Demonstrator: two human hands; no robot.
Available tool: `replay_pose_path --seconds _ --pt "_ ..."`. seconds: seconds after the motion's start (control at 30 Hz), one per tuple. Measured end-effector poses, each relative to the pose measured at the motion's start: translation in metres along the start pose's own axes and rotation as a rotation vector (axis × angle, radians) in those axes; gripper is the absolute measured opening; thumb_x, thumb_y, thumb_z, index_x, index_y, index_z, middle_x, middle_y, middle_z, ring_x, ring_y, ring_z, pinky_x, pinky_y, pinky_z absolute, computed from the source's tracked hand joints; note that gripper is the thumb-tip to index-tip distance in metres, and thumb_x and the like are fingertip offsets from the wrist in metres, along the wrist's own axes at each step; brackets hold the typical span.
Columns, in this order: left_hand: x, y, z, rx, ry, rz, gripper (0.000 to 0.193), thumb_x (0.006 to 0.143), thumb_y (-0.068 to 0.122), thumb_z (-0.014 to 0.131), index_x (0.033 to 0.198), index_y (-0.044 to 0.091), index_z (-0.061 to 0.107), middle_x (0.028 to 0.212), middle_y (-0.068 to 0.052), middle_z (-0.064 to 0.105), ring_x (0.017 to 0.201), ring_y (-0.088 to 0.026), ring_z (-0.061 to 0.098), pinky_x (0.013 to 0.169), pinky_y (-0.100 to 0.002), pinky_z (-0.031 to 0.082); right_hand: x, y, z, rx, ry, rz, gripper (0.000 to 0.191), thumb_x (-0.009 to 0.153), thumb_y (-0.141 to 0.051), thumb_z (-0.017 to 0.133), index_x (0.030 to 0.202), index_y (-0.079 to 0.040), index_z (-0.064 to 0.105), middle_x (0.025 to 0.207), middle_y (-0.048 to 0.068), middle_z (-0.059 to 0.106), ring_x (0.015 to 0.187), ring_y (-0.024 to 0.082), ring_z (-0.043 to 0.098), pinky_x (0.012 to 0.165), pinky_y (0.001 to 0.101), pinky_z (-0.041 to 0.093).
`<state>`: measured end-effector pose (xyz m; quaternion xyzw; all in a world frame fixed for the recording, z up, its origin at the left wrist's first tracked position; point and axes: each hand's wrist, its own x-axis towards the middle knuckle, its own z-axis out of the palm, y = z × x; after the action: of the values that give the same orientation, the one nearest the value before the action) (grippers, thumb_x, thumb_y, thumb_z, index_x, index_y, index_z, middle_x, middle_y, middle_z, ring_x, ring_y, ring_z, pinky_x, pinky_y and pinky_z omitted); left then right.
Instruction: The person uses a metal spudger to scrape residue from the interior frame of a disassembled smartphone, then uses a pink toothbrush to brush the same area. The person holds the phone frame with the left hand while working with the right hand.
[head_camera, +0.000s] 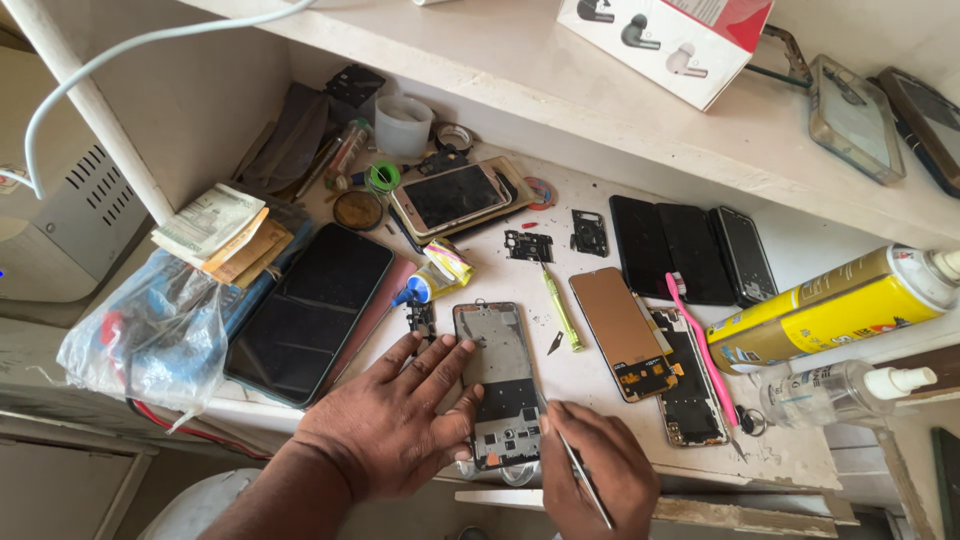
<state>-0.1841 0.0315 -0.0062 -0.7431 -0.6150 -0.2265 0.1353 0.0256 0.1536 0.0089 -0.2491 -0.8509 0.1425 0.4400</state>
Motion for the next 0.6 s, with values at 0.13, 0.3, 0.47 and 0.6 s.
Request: replay_pose_path --seconds 0.13,0.3,0.47,0.6 --pt "-0.001 -0.001 0.0 -0.017 0.015 -0.006 0.051 0.094 0.05 0.056 0.124 0.01 0.064 0.145 -0.03 0.051 0.134 -0.043 0.051 0.111 -0.058 0.035 -0.008 -0.011 -0.007 -0.011 0.013 0.01 0.021 0.074 0.002 0.081 0.095 -0.003 0.077 0.091 0.013 0.078 0.082 0.021 0.079 0.079 0.0317 0.062" --pt "-0.005 0.0 0.001 -0.011 0.022 -0.006 0.05 0.093 0.048 0.057 0.124 0.01 0.065 0.145 -0.03 0.051 0.133 -0.044 0.051 0.111 -0.057 0.035 -0.005 -0.006 0.002 -0.024 0.015 -0.001 0.021 0.075 0.003 0.081 0.095 -0.002 0.077 0.092 0.014 0.078 0.079 0.021 0.078 0.074 0.0307 0.061" --pt "-0.007 -0.001 -0.001 -0.02 0.019 -0.004 0.048 0.094 0.048 0.057 0.122 0.01 0.064 0.144 -0.029 0.052 0.135 -0.043 0.051 0.111 -0.058 0.035 -0.01 -0.012 -0.005 -0.051 -0.018 -0.023 0.022 0.073 0.001 0.083 0.094 -0.002 0.077 0.09 0.014 0.077 0.081 0.023 0.078 0.078 0.0331 0.061" --pt "-0.01 -0.003 -0.002 -0.023 0.025 -0.002 0.05 0.094 0.049 0.057 0.124 0.009 0.064 0.144 -0.03 0.052 0.134 -0.044 0.051 0.111 -0.058 0.035 -0.013 -0.016 -0.006 -0.091 -0.017 -0.062 0.02 0.073 0.001 0.082 0.092 -0.003 0.077 0.088 0.014 0.077 0.08 0.023 0.077 0.078 0.0339 0.061"
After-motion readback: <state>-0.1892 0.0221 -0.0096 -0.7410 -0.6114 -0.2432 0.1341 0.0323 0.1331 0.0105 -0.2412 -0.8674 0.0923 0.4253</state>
